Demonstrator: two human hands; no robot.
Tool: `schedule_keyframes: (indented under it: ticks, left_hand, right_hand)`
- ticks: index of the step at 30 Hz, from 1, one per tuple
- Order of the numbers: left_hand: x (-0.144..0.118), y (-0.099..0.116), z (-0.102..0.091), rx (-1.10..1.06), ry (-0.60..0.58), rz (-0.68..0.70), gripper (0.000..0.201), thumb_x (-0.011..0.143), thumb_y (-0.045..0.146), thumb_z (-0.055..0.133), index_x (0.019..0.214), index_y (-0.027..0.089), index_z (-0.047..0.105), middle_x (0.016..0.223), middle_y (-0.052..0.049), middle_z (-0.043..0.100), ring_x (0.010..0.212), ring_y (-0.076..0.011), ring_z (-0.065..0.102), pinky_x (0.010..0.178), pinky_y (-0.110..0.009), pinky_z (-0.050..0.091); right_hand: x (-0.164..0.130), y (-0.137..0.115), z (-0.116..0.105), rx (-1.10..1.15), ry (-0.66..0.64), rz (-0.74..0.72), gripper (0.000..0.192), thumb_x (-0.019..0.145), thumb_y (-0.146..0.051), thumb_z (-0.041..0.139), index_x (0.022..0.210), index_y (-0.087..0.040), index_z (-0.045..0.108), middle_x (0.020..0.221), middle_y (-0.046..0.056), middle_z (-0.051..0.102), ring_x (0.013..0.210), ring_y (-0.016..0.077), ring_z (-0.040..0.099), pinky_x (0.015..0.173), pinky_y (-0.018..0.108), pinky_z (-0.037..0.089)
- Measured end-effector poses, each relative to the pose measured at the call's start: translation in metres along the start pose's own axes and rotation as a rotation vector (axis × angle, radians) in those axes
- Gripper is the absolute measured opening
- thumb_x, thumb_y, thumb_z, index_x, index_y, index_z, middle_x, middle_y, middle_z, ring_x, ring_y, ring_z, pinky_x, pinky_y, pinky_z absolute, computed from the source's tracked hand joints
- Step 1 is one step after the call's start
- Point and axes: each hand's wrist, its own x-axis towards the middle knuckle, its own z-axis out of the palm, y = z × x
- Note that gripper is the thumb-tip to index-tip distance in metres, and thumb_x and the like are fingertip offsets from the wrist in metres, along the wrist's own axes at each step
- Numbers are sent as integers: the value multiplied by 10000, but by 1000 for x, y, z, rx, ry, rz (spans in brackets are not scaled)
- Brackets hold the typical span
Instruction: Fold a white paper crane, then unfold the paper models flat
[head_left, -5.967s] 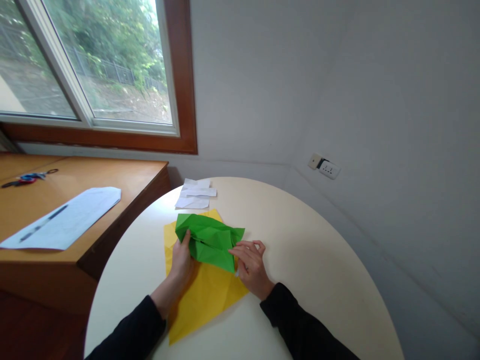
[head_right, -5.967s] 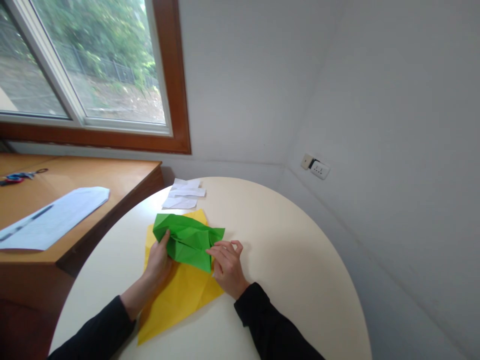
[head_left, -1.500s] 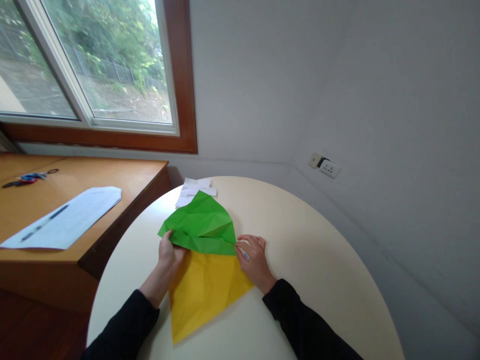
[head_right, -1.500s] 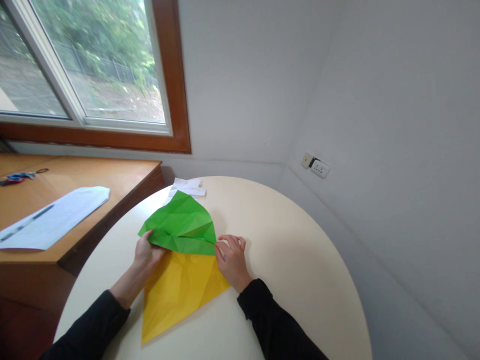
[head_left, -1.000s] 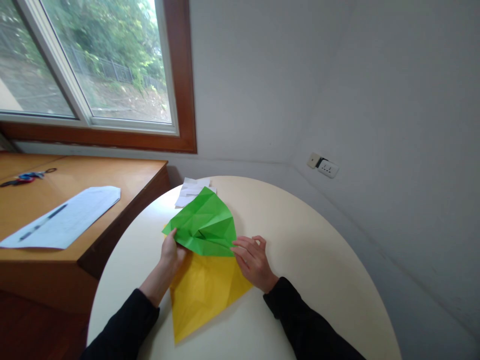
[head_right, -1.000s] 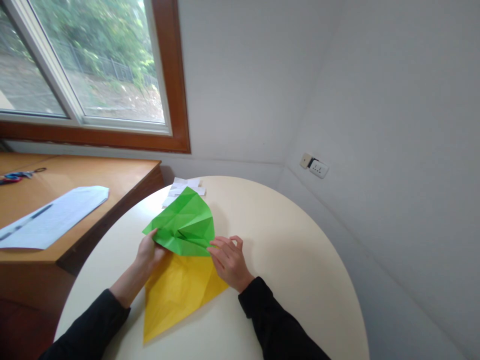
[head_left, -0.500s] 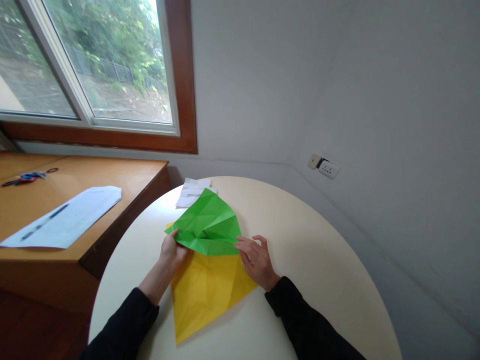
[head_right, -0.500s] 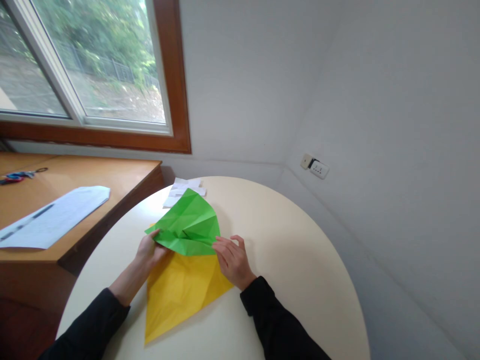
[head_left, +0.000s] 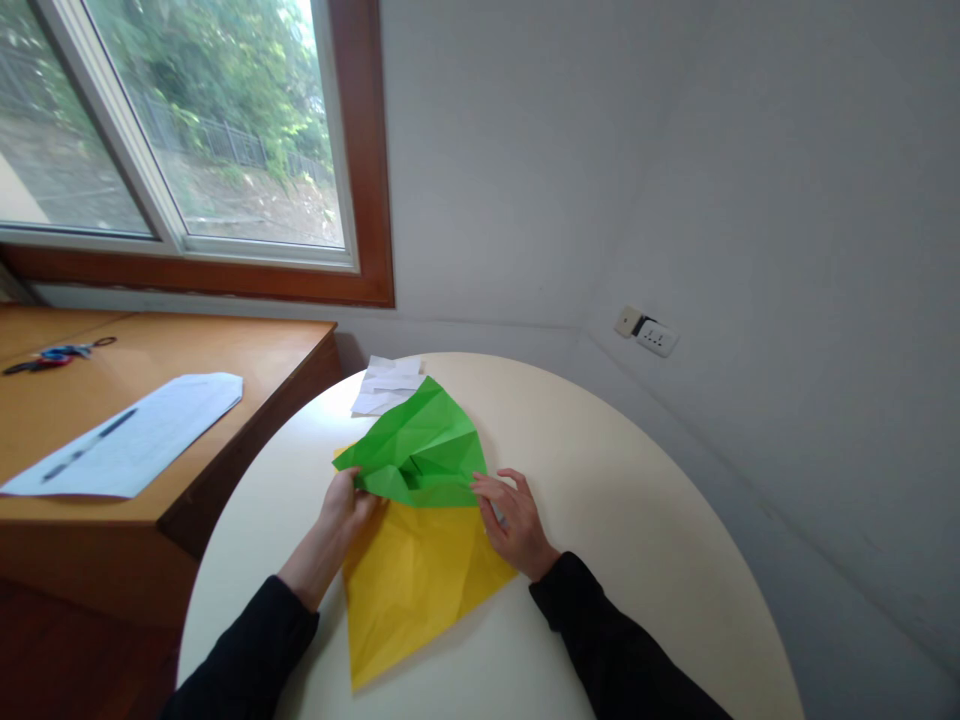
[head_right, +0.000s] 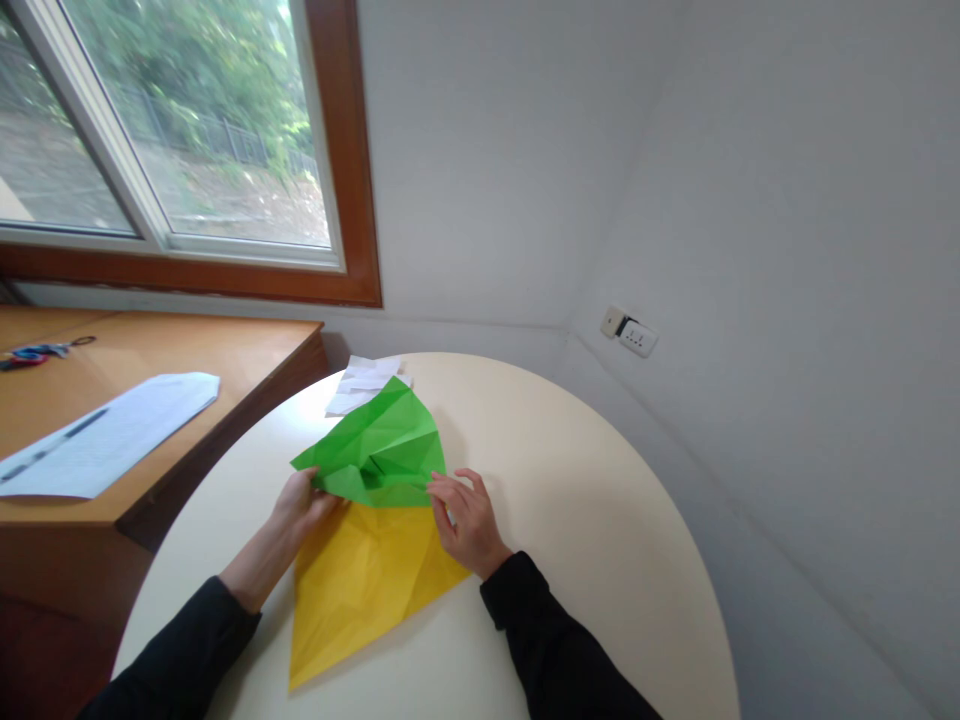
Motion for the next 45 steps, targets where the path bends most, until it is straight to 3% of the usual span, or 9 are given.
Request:
schedule_keyframes:
  ticks: [4,11,16,23,28,33,38,45]
  left_hand:
    - [-5,3,1,24,41,-61,402,595,-71,367,853,155,577,567,-6,602,550,-144,609,563,-231,520]
    - [-8,6,-4,33,-36,-131,238,607,-25,429,707,167,528,523,5,581,466,-129,566,507,-235,494]
    - [-11,8,-1,7,-124,-124,193,607,0,465,667,175,522,480,24,532,426,-104,517,466,-215,457]
    - [-12,10,1,12,-202,-46,490,464,-17,385,879,159,576,613,4,606,487,-99,537,446,-171,428]
    - [-25,12,6,160,-287,-11,691,421,-19,396,1074,146,551,703,-19,628,492,-97,540,444,-171,421]
    - [-37,11,13,191,-346,-6,681,430,-42,411,1058,172,563,931,-61,649,683,-126,612,494,-151,443]
    - [-32,7,9,255,-402,27,714,411,-46,410,1070,200,526,1109,-93,618,1035,-226,577,690,-218,499]
    - [-26,7,5,332,-442,45,681,470,-29,463,1104,218,481,1165,-75,610,1173,-242,494,899,-312,446]
  right_hand:
    - [1,-1,-1,17,-35,8,223,813,-79,452,972,-231,492,897,48,697,938,181,648,866,411,430]
    - [0,-1,-1,43,-86,10,189,796,-105,466,923,-223,541,901,55,697,948,182,640,882,412,431]
    - [1,-2,-3,88,-137,-19,184,770,-129,505,926,-209,561,1027,83,670,1086,206,571,930,430,411]
    - [0,-2,-3,89,-229,15,89,777,-200,535,854,-198,579,1231,129,556,1229,253,437,989,490,374]
    - [-1,-2,-2,92,-257,62,170,789,-206,533,946,-189,598,1341,145,442,1309,269,315,999,479,388]
    - [-3,-1,-1,120,-257,100,221,804,-203,527,1010,-164,600,1388,163,372,1331,285,264,1013,470,378]
    - [-4,0,0,142,-282,142,232,801,-204,544,1027,-177,592,1417,147,330,1344,286,230,1025,490,348]
    - [-7,2,3,187,-318,182,219,811,-211,524,1012,-163,595,1426,157,299,1357,284,191,1049,493,302]
